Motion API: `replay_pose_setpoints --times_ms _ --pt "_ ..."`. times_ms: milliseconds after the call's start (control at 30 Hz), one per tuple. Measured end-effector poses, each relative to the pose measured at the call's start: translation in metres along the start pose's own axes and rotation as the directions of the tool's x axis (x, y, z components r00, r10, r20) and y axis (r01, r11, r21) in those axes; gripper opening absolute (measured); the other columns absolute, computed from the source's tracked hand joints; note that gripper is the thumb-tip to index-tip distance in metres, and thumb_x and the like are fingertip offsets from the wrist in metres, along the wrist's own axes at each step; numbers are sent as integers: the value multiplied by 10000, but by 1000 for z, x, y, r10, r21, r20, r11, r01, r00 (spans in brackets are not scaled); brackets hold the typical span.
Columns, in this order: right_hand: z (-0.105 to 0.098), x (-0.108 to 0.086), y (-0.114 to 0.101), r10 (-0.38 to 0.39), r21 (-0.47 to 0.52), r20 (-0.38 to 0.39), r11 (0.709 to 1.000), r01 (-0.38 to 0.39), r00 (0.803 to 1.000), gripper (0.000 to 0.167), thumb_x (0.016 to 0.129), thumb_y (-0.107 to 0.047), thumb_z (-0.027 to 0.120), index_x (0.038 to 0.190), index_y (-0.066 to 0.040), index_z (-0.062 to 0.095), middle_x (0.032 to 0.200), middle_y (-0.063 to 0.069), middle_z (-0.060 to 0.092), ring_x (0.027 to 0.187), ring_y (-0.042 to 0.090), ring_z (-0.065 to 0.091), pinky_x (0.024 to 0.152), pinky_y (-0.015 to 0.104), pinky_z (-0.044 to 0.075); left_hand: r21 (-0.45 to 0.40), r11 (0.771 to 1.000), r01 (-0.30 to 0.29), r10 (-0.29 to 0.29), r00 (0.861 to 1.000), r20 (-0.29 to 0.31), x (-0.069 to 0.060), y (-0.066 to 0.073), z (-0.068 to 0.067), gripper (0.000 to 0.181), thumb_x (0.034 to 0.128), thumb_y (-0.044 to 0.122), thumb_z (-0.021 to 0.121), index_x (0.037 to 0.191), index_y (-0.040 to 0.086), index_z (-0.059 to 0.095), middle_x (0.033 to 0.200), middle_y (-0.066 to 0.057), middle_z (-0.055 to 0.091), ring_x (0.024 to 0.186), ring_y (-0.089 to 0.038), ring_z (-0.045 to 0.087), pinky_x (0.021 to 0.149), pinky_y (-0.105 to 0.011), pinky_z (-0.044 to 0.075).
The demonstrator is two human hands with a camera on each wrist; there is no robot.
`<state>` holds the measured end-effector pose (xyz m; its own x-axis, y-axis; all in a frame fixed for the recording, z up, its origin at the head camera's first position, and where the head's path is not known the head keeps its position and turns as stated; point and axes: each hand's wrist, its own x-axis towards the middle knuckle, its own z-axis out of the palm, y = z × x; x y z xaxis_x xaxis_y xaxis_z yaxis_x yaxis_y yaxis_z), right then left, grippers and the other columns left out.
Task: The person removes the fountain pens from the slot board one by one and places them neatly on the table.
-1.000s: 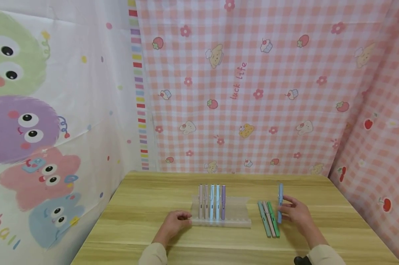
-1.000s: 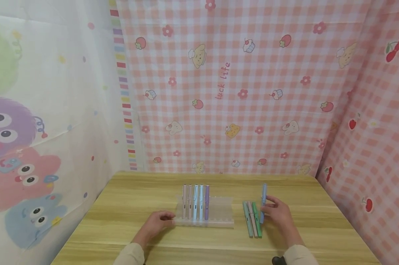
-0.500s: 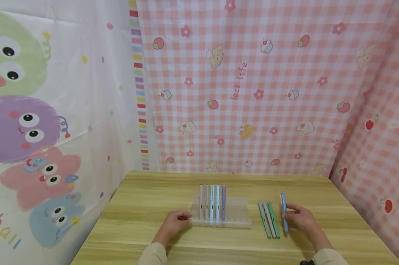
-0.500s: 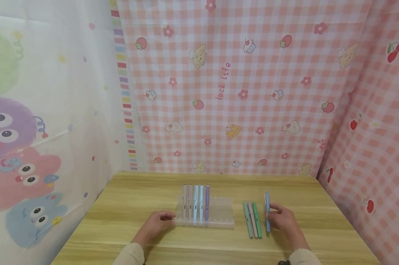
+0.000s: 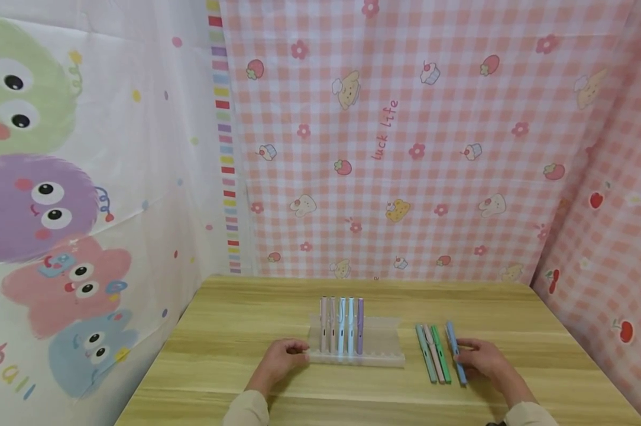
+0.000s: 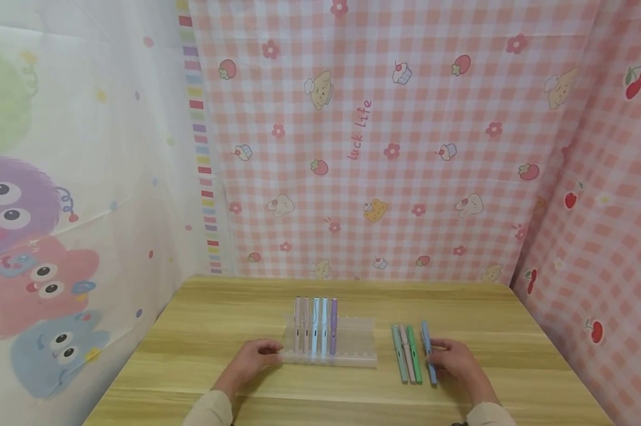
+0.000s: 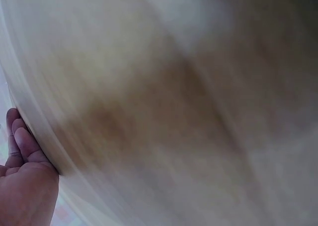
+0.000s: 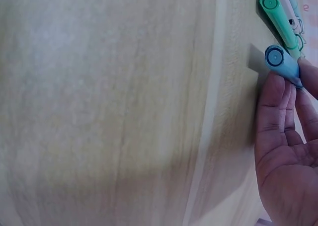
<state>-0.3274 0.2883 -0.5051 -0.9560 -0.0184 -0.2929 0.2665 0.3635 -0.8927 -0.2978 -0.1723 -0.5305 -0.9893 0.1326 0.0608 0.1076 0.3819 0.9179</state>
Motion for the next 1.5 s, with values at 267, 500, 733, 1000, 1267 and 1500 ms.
replay_pose_setpoints --times_ms 267,500,733,1000,1267,1500 --pt "4 7 -2 -11 -36 7 999 11 1000 590 891 -20 680 1385 156 408 1096 232 653 828 212 659 729 376 549 1 1000 -2 2 1000 -28 1 4 -1 209 824 20 765 1007 -58 704 920 -71 678 841 -152 570 765 -317 479" --pt "5 7 -3 31 -33 -2 999 -31 1000 610 902 -40 674 1403 148 382 1082 221 661 840 215 669 727 367 553 1 1000 -15 15 1000 -22 2 4 -1 200 827 21 765 1001 -58 706 920 -79 683 838 -147 571 758 -294 480" --pt "6 5 -3 9 -46 -7 999 -9 1000 554 944 -68 617 1387 171 386 1027 188 679 855 217 668 742 379 552 9 1000 -6 6 1000 -6 3 3 1 202 837 48 764 1013 -35 710 944 -78 684 858 -158 574 776 -324 483" --pt "6 2 -3 -4 -20 -24 1000 3 1000 536 956 -69 582 1376 190 375 1012 181 685 858 215 667 747 383 555 9 1000 -2 2 1000 -4 4 2 2 204 825 33 768 1004 -45 708 912 -58 668 831 -151 559 758 -333 477" --pt "4 5 -5 -33 -67 -86 997 27 996 568 955 -159 575 1405 139 398 1158 291 623 948 249 646 779 385 551 18 1000 -1 1 1000 -12 3 2 2 199 821 29 768 999 -41 711 902 -47 668 829 -150 562 761 -339 480" --pt "15 3 -18 -116 -35 -133 993 112 984 505 984 -128 538 1398 136 419 1281 366 529 988 302 648 770 377 565 18 1000 0 0 1000 -14 1 1 1 201 822 26 765 999 -47 708 898 -40 664 828 -146 558 756 -329 480"
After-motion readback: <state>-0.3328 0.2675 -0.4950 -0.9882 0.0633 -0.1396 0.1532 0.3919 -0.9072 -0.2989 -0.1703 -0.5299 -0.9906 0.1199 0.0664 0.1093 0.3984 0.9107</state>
